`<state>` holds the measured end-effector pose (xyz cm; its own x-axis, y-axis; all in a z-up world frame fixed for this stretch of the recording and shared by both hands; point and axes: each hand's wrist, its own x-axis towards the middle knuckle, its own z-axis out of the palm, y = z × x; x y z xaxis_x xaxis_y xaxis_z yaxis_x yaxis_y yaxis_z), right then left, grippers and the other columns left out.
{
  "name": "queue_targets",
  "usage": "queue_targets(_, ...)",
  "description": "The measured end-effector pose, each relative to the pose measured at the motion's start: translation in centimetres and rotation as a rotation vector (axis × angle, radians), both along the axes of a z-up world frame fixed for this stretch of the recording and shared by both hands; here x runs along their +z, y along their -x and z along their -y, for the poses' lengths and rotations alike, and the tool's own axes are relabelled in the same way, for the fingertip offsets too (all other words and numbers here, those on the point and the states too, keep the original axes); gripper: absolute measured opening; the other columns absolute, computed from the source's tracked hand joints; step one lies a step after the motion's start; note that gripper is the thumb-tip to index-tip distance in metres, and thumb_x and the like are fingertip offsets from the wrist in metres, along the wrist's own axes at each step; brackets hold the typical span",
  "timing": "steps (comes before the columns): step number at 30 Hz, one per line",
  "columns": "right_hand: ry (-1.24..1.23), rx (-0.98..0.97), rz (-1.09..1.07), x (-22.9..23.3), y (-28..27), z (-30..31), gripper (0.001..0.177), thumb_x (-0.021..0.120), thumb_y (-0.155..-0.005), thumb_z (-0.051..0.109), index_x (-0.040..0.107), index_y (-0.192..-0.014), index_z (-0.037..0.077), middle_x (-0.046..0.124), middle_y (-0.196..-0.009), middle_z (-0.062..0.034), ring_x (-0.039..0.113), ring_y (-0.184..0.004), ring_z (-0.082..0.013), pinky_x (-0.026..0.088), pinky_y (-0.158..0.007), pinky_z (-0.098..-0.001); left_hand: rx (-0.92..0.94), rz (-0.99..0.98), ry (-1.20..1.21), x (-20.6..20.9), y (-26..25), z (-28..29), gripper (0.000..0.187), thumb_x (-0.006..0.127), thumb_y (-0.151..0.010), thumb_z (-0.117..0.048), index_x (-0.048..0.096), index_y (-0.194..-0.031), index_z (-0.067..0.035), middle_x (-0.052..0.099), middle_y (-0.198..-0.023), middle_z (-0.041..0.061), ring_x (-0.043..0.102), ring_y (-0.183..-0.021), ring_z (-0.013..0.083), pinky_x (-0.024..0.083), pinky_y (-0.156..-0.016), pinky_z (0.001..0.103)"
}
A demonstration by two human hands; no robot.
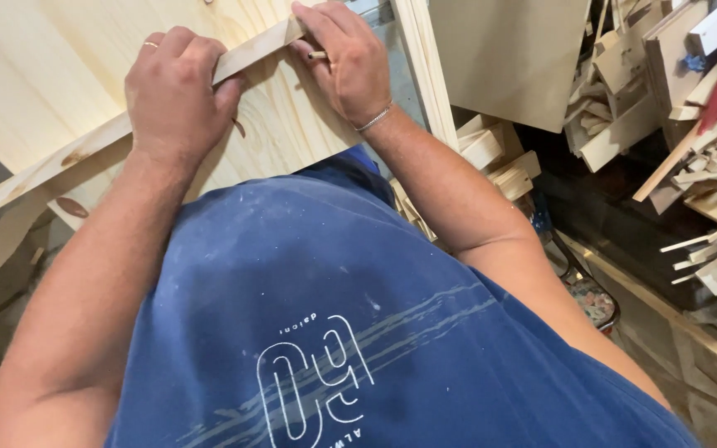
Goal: The person is measuring and marking wooden strips on a larger board to prepare for assembly, ensuring proper alignment.
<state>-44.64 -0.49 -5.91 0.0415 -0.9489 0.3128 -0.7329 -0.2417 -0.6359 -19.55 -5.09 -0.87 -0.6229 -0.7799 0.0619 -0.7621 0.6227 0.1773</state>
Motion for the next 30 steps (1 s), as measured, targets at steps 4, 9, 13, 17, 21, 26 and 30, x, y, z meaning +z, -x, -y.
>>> queue_targets(4, 0.045, 0.083, 0.089, 1.8, -0.3, 0.4, 0.044, 0.055, -0.109, 0.042, 0.068, -0.124, 0.002, 0.072, -0.115, -0.0151, 0.067, -0.104, -0.035, 0.052, -0.093, -0.0435, 0.07, 0.014, -0.061, 0.7, -0.9, -0.1, 0.037, 0.085, -0.08, -0.03, 0.065, -0.104, -0.009, 0.064, -0.1, 0.012, 0.059, -0.092, 0.0358, 0.051, -0.079, 0.046)
queue_targets(9, 0.067, 0.05, -0.076, 0.8, 0.5, -0.1, 0.032, 0.068, -0.109, 0.022, 0.072, -0.125, -0.005, 0.072, -0.11, -0.0183, 0.068, -0.1, -0.0323, 0.06, -0.081, -0.0422, 0.127, -0.007, -0.069, 0.4, -3.8, -1.3, 0.024, 0.08, -0.073, -0.014, 0.06, -0.086, -0.01, 0.061, -0.084, 0.008, 0.058, -0.08, 0.0297, 0.05, -0.061, 0.042)
queue_targets(13, 0.038, 0.047, -0.062, 0.8, 0.5, -0.1, 0.03, 0.08, -0.099, 0.006, 0.072, -0.126, -0.005, 0.071, -0.111, -0.0173, 0.067, -0.098, -0.0311, 0.06, -0.083, -0.041, 0.177, 0.056, -0.157, 2.1, -8.4, -2.3, 0.016, 0.077, -0.081, -0.01, 0.065, -0.091, -0.008, 0.065, -0.086, 0.007, 0.06, -0.081, 0.0239, 0.053, -0.069, 0.037)
queue_targets(17, 0.04, 0.043, -0.069, 1.1, 0.5, -0.1, 0.031, 0.071, -0.107, 0.02, 0.071, -0.126, -0.005, 0.07, -0.109, -0.0172, 0.066, -0.096, -0.0309, 0.059, -0.079, -0.0413, 0.211, 0.136, -0.124, 1.9, -14.6, -3.4, 0.018, 0.074, -0.077, -0.014, 0.065, -0.092, -0.009, 0.065, -0.089, 0.008, 0.06, -0.083, 0.031, 0.05, -0.068, 0.044)
queue_targets(21, -0.006, 0.003, -0.063, 1.0, 0.5, -0.1, 0.054, 0.05, -0.111, 0.047, 0.07, -0.124, -0.002, 0.071, -0.11, -0.0172, 0.067, -0.1, -0.0321, 0.057, -0.082, -0.0434, 0.276, 0.371, -0.191, 1.4, -20.1, -4.2, 0.028, 0.079, -0.082, -0.028, 0.073, -0.104, -0.013, 0.073, -0.103, 0.009, 0.068, -0.093, 0.0325, 0.057, -0.08, 0.045)
queue_targets(26, -0.058, -0.038, -0.09, 0.9, 0.5, -0.3, 0.045, 0.06, -0.106, 0.042, 0.067, -0.127, 0.004, 0.072, -0.112, -0.0129, 0.069, -0.1, -0.0276, 0.061, -0.079, -0.0401, 0.199, 0.223, -0.01, 0.6, -18.7, -4.7, 0.04, 0.086, -0.083, -0.043, 0.079, -0.115, -0.019, 0.075, -0.108, 0.003, 0.07, -0.096, 0.0264, 0.057, -0.082, 0.037)
queue_targets(30, -0.096, -0.007, 0.067, 2.4, 0.5, -0.6, 0.049, 0.064, -0.104, 0.043, 0.063, -0.133, 0.003, 0.066, -0.115, -0.0117, 0.066, -0.104, -0.0274, 0.059, -0.084, -0.0403, 0.105, 0.068, -0.025, 1.7, -11.8, -2.7, 0.054, 0.092, -0.086, -0.045, 0.075, -0.124, -0.011, 0.074, -0.11, 0.01, 0.068, -0.096, 0.0296, 0.055, -0.083, 0.042)
